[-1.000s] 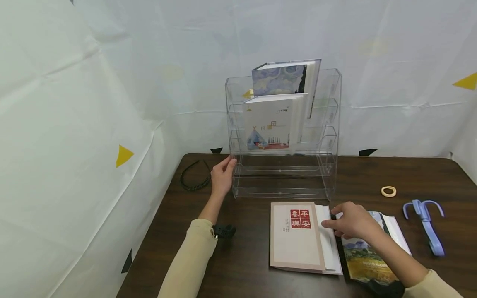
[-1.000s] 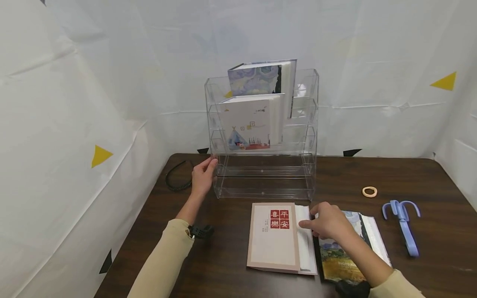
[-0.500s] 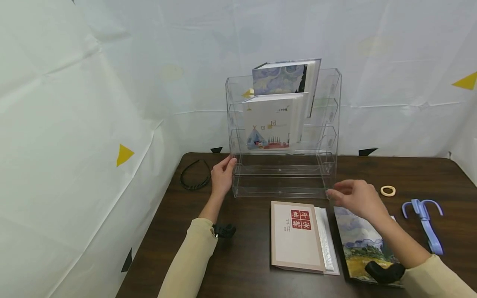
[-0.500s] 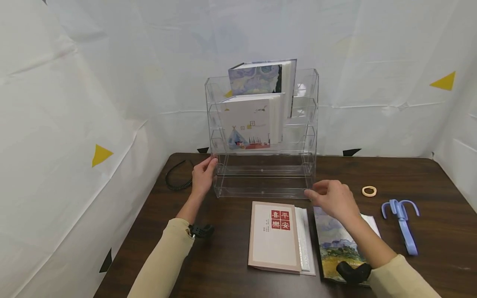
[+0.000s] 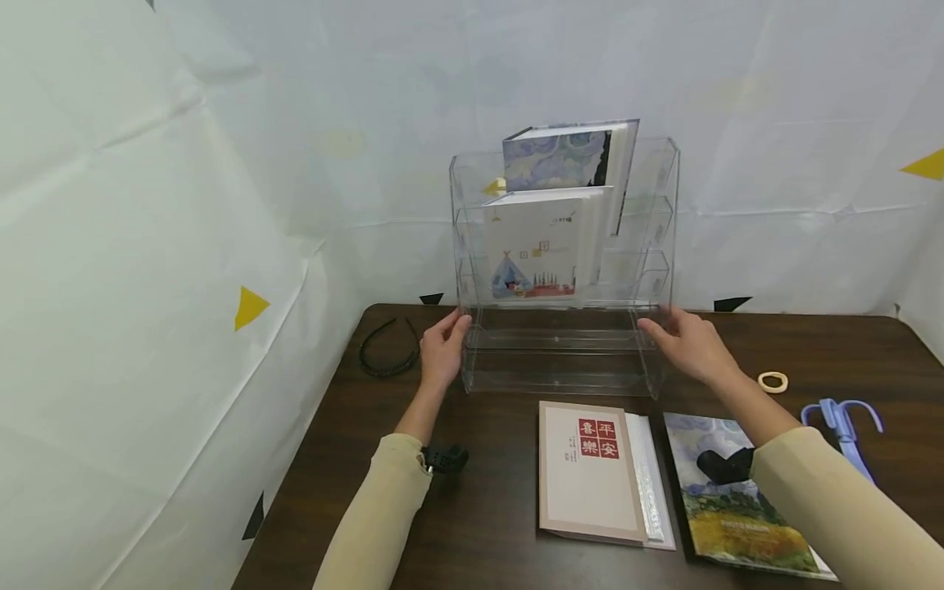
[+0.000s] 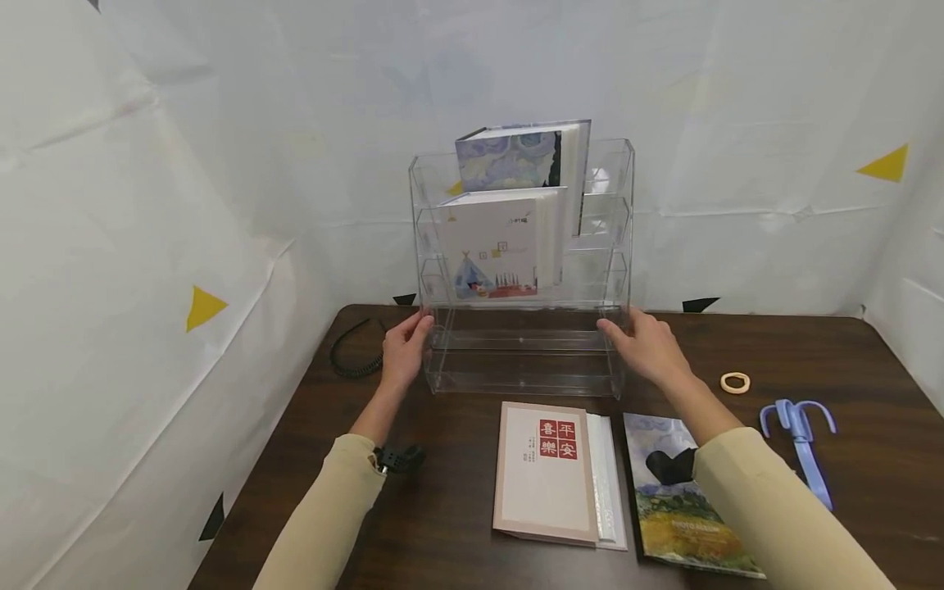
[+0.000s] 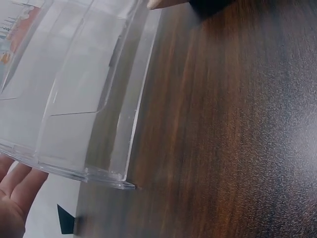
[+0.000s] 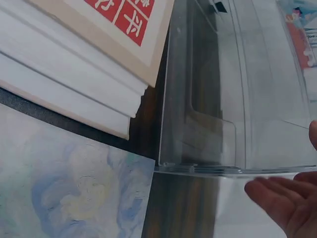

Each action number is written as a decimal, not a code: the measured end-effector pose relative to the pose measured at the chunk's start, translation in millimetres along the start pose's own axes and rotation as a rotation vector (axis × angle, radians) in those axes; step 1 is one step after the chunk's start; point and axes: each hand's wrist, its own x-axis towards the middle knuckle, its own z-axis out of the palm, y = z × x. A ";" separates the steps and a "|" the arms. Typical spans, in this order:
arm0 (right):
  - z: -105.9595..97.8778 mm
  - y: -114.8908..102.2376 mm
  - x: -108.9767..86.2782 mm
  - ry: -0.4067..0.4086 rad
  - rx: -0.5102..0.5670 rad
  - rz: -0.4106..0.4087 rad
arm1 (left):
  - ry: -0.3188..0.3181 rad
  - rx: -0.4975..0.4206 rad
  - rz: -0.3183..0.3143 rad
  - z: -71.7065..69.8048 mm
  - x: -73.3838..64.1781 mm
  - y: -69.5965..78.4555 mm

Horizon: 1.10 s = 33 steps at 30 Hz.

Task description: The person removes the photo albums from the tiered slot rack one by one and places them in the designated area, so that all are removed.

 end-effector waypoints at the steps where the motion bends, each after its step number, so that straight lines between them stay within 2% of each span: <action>1: 0.5 -0.2 1.4 -0.014 -0.008 0.004 | -0.008 -0.007 -0.013 -0.1 0.4 0.9; 4: 1.4 -2.0 3.3 -0.036 -0.019 0.016 | -0.023 -0.065 -0.047 -1.2 0.2 7.5; 7: 1.1 -4.0 2.5 -0.043 -0.019 0.032 | 0.027 -0.104 -0.005 -0.1 -1.1 19.2; 9: 0.1 -5.3 2.8 -0.052 -0.021 0.037 | 0.101 -0.109 0.092 1.5 0.7 31.0; 11: -1.0 -5.7 2.8 -0.063 -0.022 0.042 | 0.187 -0.074 0.229 4.2 4.8 46.2; 13: -2.1 -6.4 2.4 -0.071 -0.020 0.044 | 0.243 -0.055 0.360 6.8 11.4 65.2; 14: -2.3 -7.1 2.4 -0.075 -0.017 0.044 | 0.251 -0.047 0.417 7.8 15.2 74.8; 16: -2.8 -7.6 2.7 -0.082 -0.016 0.045 | 0.224 -0.036 0.482 10.5 23.6 93.0; 17: -3.0 -8.0 2.8 -0.084 -0.016 0.044 | 0.196 -0.034 0.489 12.1 28.2 100.4; 19: -2.6 -8.7 3.8 -0.085 -0.017 0.044 | 0.123 -0.032 0.463 14.8 36.3 112.3; 23: -0.5 -8.2 6.6 -0.082 -0.021 0.045 | 0.004 -0.043 0.380 22.1 49.6 119.4; 25: 0.9 -7.4 8.0 -0.083 -0.025 0.047 | -0.016 -0.071 0.350 25.8 53.0 118.5; 29: 2.9 -6.1 10.0 -0.084 -0.028 0.052 | -0.017 -0.141 0.309 31.3 56.5 116.2; 33: 3.0 -6.5 9.5 -0.088 -0.027 0.060 | -0.075 -0.224 0.335 31.2 56.5 119.4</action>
